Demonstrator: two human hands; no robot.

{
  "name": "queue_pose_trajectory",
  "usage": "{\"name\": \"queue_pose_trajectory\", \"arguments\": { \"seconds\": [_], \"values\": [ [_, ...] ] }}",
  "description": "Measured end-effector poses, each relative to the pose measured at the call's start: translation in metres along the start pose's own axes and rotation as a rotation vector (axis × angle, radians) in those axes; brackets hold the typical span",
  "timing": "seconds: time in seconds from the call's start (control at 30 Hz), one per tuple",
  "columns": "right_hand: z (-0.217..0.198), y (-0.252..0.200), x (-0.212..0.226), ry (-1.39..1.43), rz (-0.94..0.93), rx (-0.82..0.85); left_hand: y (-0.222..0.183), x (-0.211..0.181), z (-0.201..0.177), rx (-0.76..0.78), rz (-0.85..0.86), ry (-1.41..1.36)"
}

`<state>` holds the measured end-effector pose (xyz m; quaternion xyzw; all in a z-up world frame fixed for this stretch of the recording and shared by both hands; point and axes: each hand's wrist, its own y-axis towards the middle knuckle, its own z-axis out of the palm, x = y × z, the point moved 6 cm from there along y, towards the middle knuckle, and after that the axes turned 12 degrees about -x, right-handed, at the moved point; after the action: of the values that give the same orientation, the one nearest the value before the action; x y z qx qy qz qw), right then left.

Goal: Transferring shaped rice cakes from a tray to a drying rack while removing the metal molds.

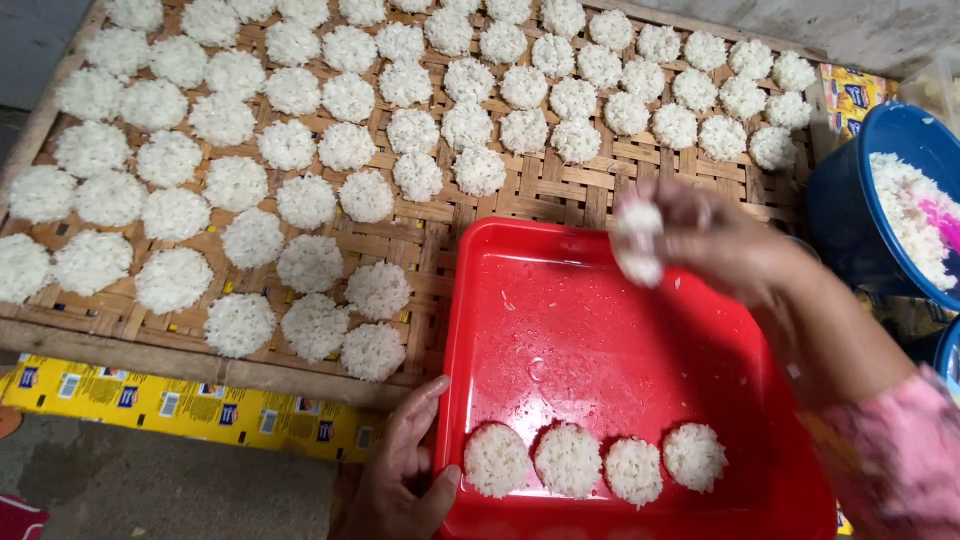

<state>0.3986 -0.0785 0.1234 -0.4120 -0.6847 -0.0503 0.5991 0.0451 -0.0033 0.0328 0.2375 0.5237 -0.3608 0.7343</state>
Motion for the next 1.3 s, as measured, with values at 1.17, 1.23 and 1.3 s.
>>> {"name": "queue_pose_trajectory", "arguments": {
  "seconds": [1.17, 1.23, 1.3],
  "values": [
    [0.128, 0.147, 0.044, -1.140, -0.580, -0.349, -0.005, 0.005, -0.009, -0.001, 0.011, -0.044],
    [0.132, 0.147, 0.046, -1.038, -0.758, -0.328, -0.006, 0.005, -0.009, -0.005, 0.008, -0.064],
    [0.136, 0.143, 0.050, -1.030, -0.784, -0.314, -0.006, 0.001, -0.008, -0.004, -0.026, -0.053]
  ]
}}
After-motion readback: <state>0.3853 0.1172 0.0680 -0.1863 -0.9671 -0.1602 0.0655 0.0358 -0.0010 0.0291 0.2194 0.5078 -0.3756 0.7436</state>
